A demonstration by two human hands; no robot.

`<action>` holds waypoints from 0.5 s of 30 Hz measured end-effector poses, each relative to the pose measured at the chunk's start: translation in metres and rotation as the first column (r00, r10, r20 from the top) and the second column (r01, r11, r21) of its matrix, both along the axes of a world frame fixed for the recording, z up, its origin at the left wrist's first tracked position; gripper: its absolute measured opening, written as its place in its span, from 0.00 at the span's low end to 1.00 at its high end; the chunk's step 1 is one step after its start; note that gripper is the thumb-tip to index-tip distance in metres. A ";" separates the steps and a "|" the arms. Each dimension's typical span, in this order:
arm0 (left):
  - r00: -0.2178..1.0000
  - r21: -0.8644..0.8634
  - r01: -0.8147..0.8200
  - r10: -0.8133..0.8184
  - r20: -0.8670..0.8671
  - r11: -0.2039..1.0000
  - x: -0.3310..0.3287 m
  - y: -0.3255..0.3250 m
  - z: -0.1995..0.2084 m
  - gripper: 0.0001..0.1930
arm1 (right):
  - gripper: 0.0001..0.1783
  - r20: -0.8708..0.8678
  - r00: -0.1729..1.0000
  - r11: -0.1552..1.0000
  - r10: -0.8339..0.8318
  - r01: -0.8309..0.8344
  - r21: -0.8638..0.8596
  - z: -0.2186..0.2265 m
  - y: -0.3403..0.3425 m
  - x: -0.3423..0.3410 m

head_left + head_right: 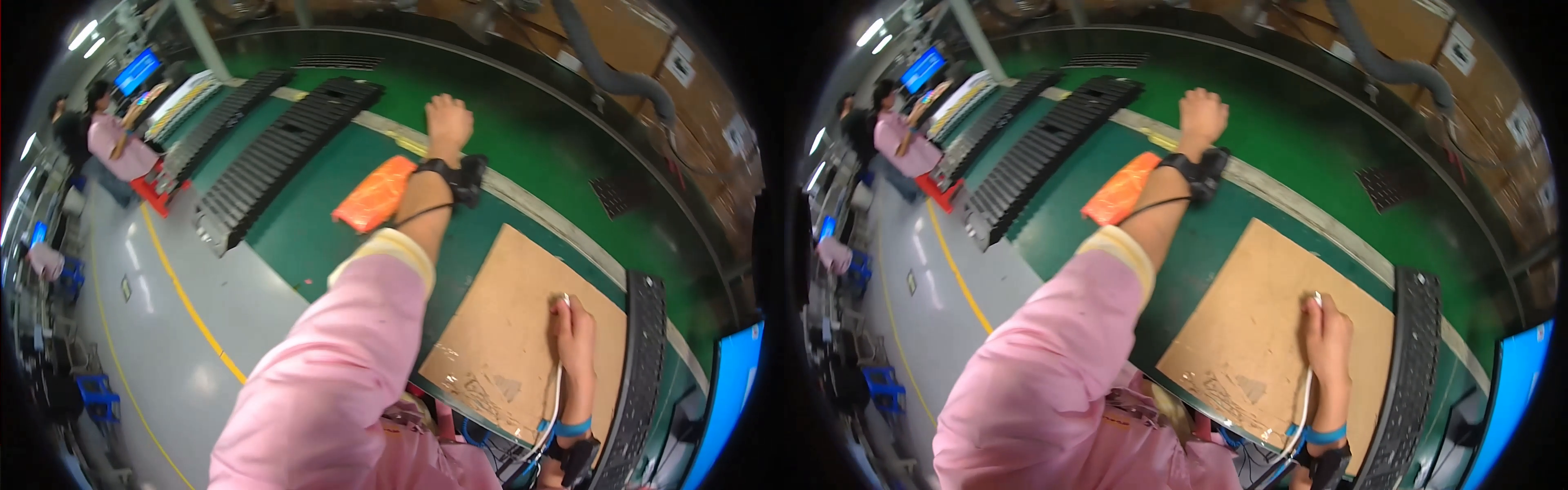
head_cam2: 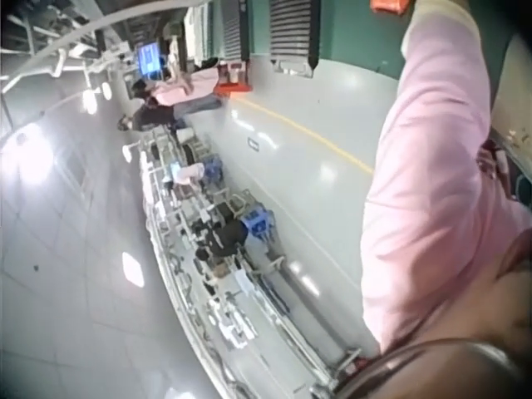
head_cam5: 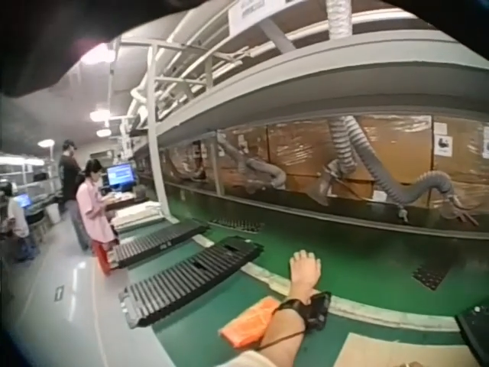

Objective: The person tests the LED backlight functionality of keyboard panels by connecting them to a power source with a connector cable.

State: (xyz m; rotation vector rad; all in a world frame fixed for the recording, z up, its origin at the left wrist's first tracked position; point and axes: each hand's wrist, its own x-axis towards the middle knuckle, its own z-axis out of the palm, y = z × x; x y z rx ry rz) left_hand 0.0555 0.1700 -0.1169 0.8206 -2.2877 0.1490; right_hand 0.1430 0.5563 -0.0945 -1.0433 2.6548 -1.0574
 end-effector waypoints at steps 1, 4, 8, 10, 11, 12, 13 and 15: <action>1.000 0.021 0.009 -0.009 0.009 1.000 0.001 0.000 0.000 0.15 | 0.11 0.005 1.000 1.000 0.008 -0.008 0.008 0.001 -0.001 0.001; 0.997 -0.011 0.018 -0.019 -0.069 1.000 0.001 -0.001 -0.002 0.14 | 0.12 0.027 1.000 1.000 -0.007 0.007 0.012 0.005 -0.003 0.002; 0.998 0.040 0.031 -0.028 -0.063 0.999 -0.003 -0.002 -0.005 0.14 | 0.13 0.059 0.998 1.000 -0.021 0.021 -0.009 0.005 -0.004 0.003; 0.998 0.040 0.032 -0.029 -0.061 0.999 -0.003 -0.002 -0.005 0.14 | 0.13 0.045 0.999 1.000 -0.023 0.022 0.005 0.005 -0.004 0.003; 0.999 0.058 0.033 -0.030 -0.040 0.998 -0.003 -0.002 -0.005 0.14 | 0.13 0.050 0.998 0.999 -0.031 0.030 0.024 0.006 -0.004 0.003; 0.998 0.037 0.031 -0.029 -0.057 0.999 -0.003 -0.002 -0.005 0.14 | 0.13 0.041 0.999 1.000 -0.022 0.022 0.010 0.006 -0.004 0.003; 0.998 0.045 0.034 -0.032 -0.053 0.998 -0.002 -0.002 -0.005 0.15 | 0.13 0.042 0.999 1.000 -0.022 0.021 0.008 0.006 -0.004 0.003; 0.999 0.075 0.048 -0.046 -0.028 0.996 -0.002 -0.002 -0.005 0.15 | 0.13 0.055 0.998 0.999 -0.037 0.036 0.020 0.007 -0.005 0.004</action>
